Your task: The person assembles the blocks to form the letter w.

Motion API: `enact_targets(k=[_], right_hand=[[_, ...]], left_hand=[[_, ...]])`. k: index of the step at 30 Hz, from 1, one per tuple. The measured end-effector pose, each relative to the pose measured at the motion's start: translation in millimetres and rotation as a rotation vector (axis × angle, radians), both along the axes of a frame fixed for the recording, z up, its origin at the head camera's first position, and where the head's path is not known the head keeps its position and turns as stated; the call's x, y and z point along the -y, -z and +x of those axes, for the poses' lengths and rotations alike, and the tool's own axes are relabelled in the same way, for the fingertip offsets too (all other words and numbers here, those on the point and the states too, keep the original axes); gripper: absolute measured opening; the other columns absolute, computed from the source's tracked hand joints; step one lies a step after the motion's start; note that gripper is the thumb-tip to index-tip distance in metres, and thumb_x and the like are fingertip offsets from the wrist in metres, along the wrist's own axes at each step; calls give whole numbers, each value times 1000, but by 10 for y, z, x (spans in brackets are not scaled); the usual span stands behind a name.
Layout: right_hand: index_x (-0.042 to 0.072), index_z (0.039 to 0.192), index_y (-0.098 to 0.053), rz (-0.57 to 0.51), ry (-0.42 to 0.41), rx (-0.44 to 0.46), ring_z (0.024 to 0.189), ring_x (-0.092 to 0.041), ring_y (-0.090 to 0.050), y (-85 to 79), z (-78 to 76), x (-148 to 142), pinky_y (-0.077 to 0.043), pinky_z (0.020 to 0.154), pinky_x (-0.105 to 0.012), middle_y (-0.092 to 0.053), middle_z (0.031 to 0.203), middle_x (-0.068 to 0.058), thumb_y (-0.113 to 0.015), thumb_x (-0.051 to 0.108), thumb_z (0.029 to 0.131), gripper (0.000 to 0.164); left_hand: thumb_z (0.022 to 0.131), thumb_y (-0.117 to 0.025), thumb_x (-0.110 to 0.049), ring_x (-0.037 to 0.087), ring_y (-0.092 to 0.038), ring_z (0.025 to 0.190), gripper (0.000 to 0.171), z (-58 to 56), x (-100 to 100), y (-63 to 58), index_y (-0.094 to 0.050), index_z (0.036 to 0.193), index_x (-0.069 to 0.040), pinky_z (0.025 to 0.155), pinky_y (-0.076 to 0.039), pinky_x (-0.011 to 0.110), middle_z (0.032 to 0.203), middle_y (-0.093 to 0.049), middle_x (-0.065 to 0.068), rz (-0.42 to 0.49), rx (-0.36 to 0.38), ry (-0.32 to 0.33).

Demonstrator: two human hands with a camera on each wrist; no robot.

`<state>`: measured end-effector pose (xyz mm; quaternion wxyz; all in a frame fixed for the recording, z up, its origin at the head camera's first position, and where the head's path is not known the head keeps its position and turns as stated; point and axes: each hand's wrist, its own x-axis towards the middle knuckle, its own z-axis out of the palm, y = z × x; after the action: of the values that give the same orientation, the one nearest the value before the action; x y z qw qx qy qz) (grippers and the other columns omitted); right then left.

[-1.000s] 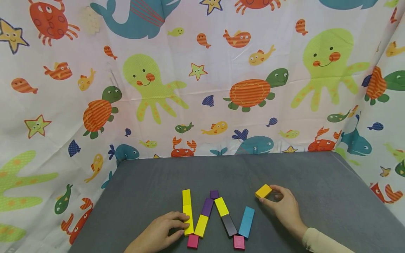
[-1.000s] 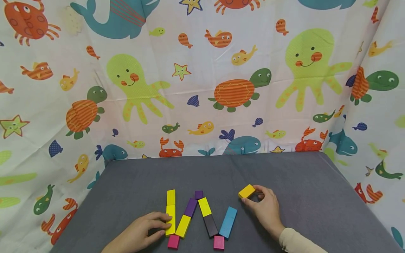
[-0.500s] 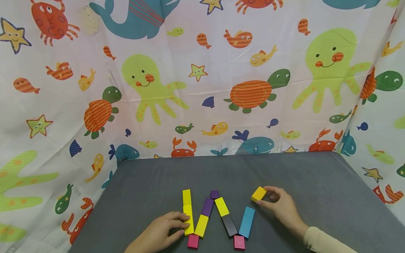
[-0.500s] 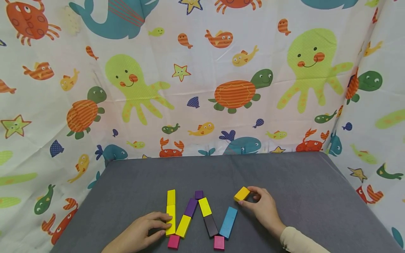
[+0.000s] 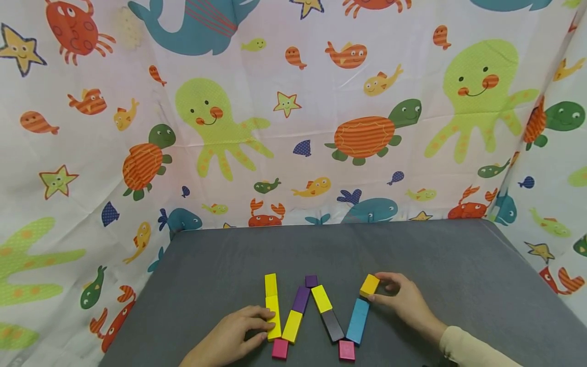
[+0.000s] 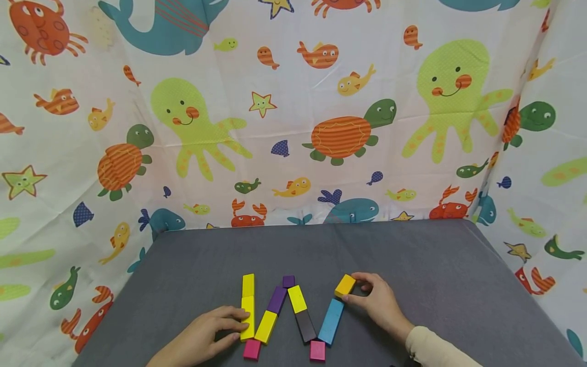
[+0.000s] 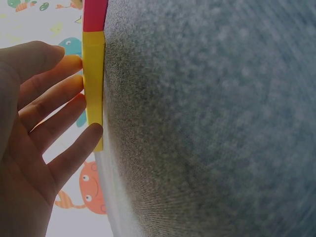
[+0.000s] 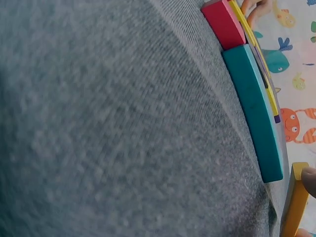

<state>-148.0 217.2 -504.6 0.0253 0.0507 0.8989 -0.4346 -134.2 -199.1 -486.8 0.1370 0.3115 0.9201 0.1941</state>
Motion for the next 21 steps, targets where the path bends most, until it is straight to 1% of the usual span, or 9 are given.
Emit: enact_targets(k=[4,7,10,15,21], right_hand=[[11,129,-63,11,-31,-3,107,-23,-59,23,-25,-13,-53,89,-39,-62,126,-12,-86,43,73,68],[13,128,-64,13,-48,-1,107,-22,-59,35,-42,-23,-52,89,-37,-63,126,-9,-85,42,73,66],[12,129,-63,14,-69,-12,106,-21,-59,43,-51,-37,-52,88,-36,-63,126,-9,-85,41,74,65],[12,127,-64,25,-86,-27,105,-20,-60,68,-69,-49,-51,87,-34,-63,126,-8,-86,40,73,65],[12,127,-64,29,-107,-37,106,-20,-60,98,-86,-58,-52,88,-35,-63,127,-8,-86,40,72,65]], left_hand=[[96,-61,-43,9,-59,119,28,-5,-8,-3,-70,121,-34,101,-54,41,131,-61,-16,-2,-5,3],[96,-61,-43,8,-59,119,27,-6,-15,-7,-70,121,-34,102,-54,41,131,-60,-17,-4,0,2],[96,-61,-42,8,-59,119,27,-6,-18,-9,-70,121,-34,102,-54,41,131,-60,-17,-3,1,2],[95,-62,-43,8,-59,118,27,-5,-18,-10,-70,120,-35,101,-54,41,130,-61,-17,-4,2,-1],[95,-62,-43,9,-59,118,27,-8,-16,7,-70,119,-35,101,-55,41,130,-61,-17,-7,-7,-1]])
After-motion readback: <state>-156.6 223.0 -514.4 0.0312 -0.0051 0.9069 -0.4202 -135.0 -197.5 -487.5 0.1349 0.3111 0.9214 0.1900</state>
